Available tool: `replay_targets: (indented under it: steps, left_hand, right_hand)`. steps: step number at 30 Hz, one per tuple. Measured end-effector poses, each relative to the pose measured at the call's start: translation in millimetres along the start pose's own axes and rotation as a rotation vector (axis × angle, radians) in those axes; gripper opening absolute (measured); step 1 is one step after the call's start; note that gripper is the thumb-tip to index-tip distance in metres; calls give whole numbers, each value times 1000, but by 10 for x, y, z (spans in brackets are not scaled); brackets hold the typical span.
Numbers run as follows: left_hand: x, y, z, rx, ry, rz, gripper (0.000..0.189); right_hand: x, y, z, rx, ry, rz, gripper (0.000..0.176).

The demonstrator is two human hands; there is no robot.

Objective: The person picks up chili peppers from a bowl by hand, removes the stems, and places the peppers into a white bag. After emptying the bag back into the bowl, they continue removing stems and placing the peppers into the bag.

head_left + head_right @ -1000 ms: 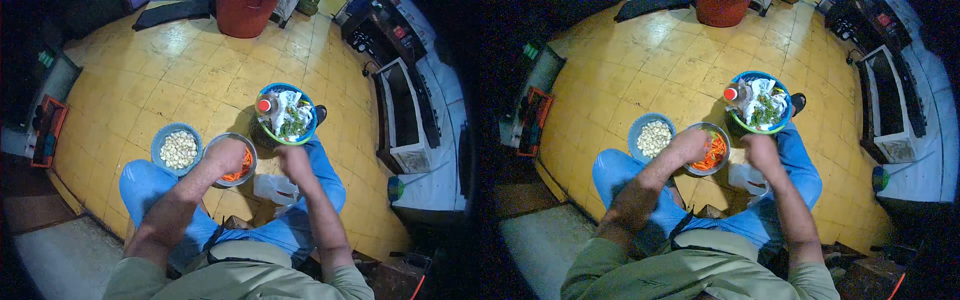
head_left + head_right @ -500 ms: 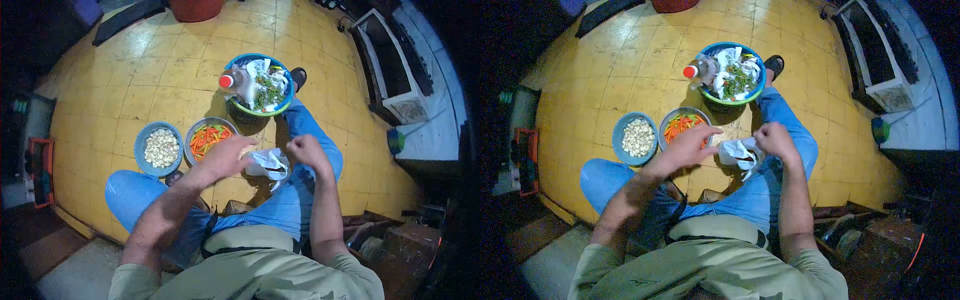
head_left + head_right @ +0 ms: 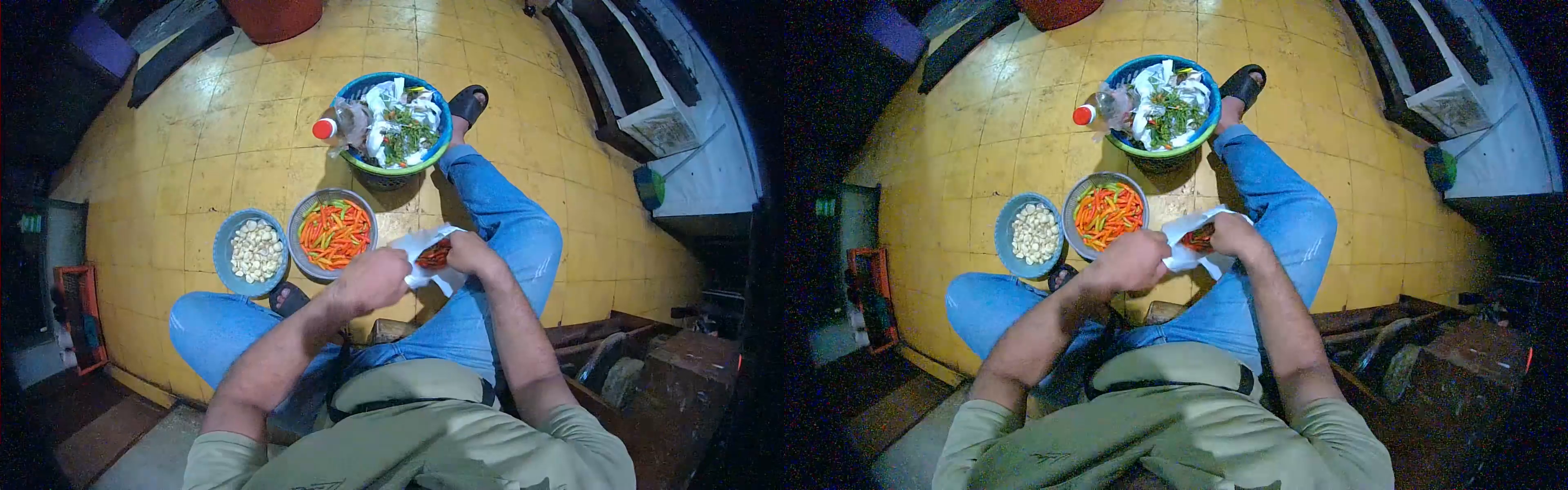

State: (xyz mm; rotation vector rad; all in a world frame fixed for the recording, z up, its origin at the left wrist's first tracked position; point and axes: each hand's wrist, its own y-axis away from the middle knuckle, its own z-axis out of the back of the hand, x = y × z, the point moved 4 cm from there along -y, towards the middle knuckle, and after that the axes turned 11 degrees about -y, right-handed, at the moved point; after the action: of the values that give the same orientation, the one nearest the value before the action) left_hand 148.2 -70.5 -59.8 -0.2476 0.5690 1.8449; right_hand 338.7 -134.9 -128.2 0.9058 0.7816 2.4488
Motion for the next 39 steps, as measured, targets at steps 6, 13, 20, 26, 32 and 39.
replay_targets:
  steps: [6, 13, 20, 26, 32, 39]
  left_hand:
    - [22, 135, 144, -44, 12, 9, 15]
    - [78, 300, 160, -299, -106, -103, 5]
    - [-11, 204, 138, -136, -107, -21, 17]
    - [-259, 244, 138, -26, -19, -70, 23]
    - [-243, 338, 126, -44, 31, -11, 23]
    - [-184, 347, 108, -33, 92, 91, 24]
  right_hand:
    - [48, 82, -81, 69, -8, -22, 29]
    - [264, 304, 74, -28, 59, -4, 30]
    - [579, -180, -312, 271, 58, 170, 28]
    - [-213, -649, -1264, 287, -626, 205, 27]
    - [152, -797, -1440, 290, -473, 342, 27]
    - [-142, -713, -1373, 265, -298, 458, 27]
